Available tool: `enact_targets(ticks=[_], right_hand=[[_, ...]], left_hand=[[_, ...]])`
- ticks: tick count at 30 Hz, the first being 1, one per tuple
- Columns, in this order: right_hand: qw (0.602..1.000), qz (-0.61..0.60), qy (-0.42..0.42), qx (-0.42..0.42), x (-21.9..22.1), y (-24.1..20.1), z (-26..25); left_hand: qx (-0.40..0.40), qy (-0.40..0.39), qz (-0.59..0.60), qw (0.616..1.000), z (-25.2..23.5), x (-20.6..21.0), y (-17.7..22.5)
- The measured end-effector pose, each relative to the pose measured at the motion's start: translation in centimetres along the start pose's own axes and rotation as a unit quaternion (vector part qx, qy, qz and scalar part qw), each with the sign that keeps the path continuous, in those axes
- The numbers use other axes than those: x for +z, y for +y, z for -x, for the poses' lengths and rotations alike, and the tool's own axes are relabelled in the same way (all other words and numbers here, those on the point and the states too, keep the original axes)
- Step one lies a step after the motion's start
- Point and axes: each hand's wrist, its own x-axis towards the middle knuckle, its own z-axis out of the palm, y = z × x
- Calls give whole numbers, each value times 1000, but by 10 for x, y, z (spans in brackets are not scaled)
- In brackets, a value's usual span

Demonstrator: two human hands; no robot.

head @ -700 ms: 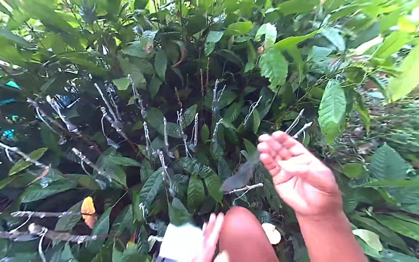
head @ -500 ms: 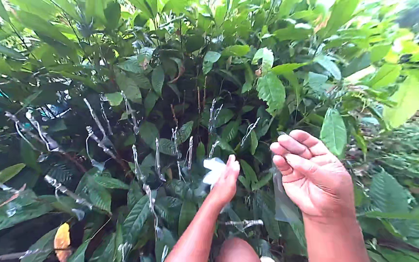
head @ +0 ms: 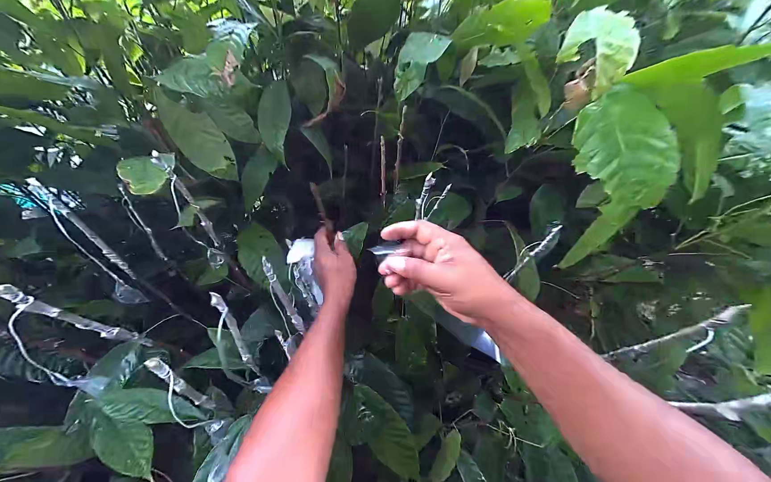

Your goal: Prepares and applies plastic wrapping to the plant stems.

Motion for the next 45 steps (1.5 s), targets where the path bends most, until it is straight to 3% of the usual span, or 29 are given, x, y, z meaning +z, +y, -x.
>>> enact_targets(ticks=[4,9,13,15,18,22,28,31,33,35,37,39,41,43,45], right_hand=[[979,193,43,54,-5,29,-44],[931,349,107,31,-17,55,-65],[906,422,5,-31,-21,56,-60],[888,452,-55,-58,-22,55,-56],[862,480,-128,-100,-28,56,-57],[838,520,-148,-68,-28,53,-58],[884,463,-69,3,-16,51,-58],[891,443,-14,100,-16,53,-60],[887,436,-22,152,-15,52,-52],[858,495,-72,116,0,41,-24],[793,593,-141,12,31,27,17],[768,600,-224,-19,59,7,35],[797,546,-255,43,64,-19,10],[808,540,-228,64,36,-39,-33],[719,671,-173,49,-1,-44,-58]], left_hand=[[77,-65,-42,994,12,-11,-4],[103,-167,107,975,25,-18,-13],[-47,-275,307,910,25,-18,-14],[-130,-308,343,878,22,-20,-11],[-169,-343,346,857,19,-20,-8],[-130,-348,355,858,16,-20,-12],[-4,-273,276,921,22,-22,-10],[67,-256,182,947,24,-25,-12],[99,-254,132,953,24,-24,-15],[85,-257,136,953,20,-24,-14],[48,-263,163,950,17,-24,-13],[45,-302,177,936,22,-21,-13],[100,-377,133,911,36,-10,-12],[178,-408,59,893,50,-3,-15],[195,-401,45,894,48,-13,-21]])
